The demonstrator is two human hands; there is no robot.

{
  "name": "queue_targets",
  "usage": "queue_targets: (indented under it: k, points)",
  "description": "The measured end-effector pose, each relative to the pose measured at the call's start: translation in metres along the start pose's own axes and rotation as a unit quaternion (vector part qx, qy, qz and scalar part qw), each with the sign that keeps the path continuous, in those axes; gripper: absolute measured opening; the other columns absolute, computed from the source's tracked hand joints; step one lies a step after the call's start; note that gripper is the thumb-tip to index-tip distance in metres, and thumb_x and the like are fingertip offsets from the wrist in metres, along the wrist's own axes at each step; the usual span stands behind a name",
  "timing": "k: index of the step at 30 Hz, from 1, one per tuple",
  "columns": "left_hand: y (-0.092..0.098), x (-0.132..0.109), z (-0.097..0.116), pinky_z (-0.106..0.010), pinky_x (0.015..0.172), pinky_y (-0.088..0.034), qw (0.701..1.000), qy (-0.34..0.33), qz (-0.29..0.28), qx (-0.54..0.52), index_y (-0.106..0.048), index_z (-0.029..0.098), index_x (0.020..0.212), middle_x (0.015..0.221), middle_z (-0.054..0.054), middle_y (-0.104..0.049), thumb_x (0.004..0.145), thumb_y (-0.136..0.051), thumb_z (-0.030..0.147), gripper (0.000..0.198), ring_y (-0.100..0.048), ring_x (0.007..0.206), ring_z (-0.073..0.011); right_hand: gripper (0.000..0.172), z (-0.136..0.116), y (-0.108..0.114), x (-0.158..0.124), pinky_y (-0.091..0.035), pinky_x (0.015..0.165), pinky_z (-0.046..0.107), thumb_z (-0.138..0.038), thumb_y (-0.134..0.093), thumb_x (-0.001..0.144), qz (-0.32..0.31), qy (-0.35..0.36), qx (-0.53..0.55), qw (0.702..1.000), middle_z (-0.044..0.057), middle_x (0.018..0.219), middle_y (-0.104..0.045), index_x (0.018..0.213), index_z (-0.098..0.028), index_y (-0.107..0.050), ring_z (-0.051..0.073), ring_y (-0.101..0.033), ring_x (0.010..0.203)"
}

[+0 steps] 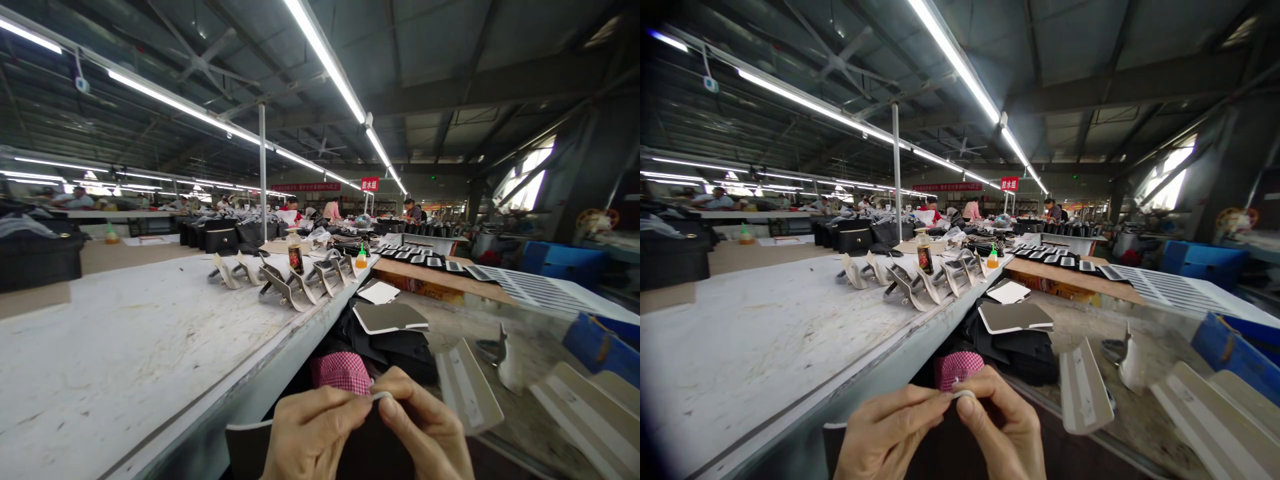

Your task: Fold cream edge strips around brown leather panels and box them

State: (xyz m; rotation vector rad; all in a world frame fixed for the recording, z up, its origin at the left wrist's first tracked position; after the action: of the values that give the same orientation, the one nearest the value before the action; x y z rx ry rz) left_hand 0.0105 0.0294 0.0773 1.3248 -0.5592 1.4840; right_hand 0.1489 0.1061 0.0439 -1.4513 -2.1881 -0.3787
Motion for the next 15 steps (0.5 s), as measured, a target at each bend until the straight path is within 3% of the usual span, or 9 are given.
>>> queue_targets:
  k: [4,7,10,13,15]
  points:
    - [-0.002,0.0,-0.009,-0.018,0.064,-0.06,1.0,0.017,0.003,0.005,-0.074,0.015,0.108,0.08,-0.008,-0.077,0.092,-0.064,0.0,0.024,-0.075,0.067,-0.0149,0.017,0.005,0.0,0.001,-0.048,0.074,0.026,-0.039,-0.072,0.092,0.012,0.004,0.0,1.0,0.001,0.079,-0.064,0.082,-0.026,-0.076,0.018,-0.059,0.076]
    - [-0.003,-0.003,-0.025,-0.015,0.067,-0.059,0.992,0.127,0.002,-0.015,-0.075,0.02,0.102,0.079,-0.002,-0.078,0.09,-0.068,0.004,0.021,-0.075,0.067,-0.0129,0.015,0.002,0.002,0.0,-0.048,0.072,0.026,-0.038,-0.07,0.094,0.007,0.036,-0.04,0.999,0.001,0.08,-0.065,0.085,-0.027,-0.076,0.017,-0.06,0.075]
    - [-0.012,-0.007,-0.032,-0.015,0.066,-0.058,0.976,0.212,-0.048,0.016,-0.074,0.021,0.095,0.072,0.001,-0.076,0.094,-0.065,0.014,0.011,-0.072,0.063,-0.0128,0.013,-0.007,0.003,-0.001,-0.046,0.07,0.026,-0.036,-0.069,0.095,-0.01,0.077,-0.078,0.994,0.0,0.08,-0.065,0.088,-0.028,-0.076,0.017,-0.061,0.074]
    - [-0.02,-0.008,-0.023,-0.016,0.058,-0.054,0.977,0.181,-0.077,0.083,-0.066,0.02,0.073,0.062,0.001,-0.068,0.1,-0.052,0.022,0.03,-0.065,0.053,-0.0123,0.011,-0.015,-0.001,-0.004,-0.045,0.069,0.026,-0.031,-0.068,0.096,-0.041,0.105,-0.098,0.989,0.0,0.08,-0.065,0.089,-0.027,-0.075,0.017,-0.061,0.075]
    - [-0.02,-0.011,-0.02,-0.016,0.056,-0.054,0.98,0.157,-0.066,0.105,-0.063,0.021,0.071,0.061,0.001,-0.066,0.103,-0.048,0.029,0.036,-0.064,0.051,-0.0121,0.012,-0.016,-0.002,-0.007,-0.044,0.068,0.027,-0.031,-0.067,0.096,-0.04,0.109,-0.099,0.988,0.0,0.08,-0.064,0.088,-0.026,-0.075,0.017,-0.06,0.074]
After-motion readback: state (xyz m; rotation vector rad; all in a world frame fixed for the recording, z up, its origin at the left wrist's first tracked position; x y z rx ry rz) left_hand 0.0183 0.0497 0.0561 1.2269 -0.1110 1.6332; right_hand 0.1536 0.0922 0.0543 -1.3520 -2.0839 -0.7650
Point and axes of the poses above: each hand's wrist, its own x-axis towards the middle knuckle, its own y-axis out of the back of the hand, z = x × y, the point moved 7 cm from there along x, towards the middle knuckle
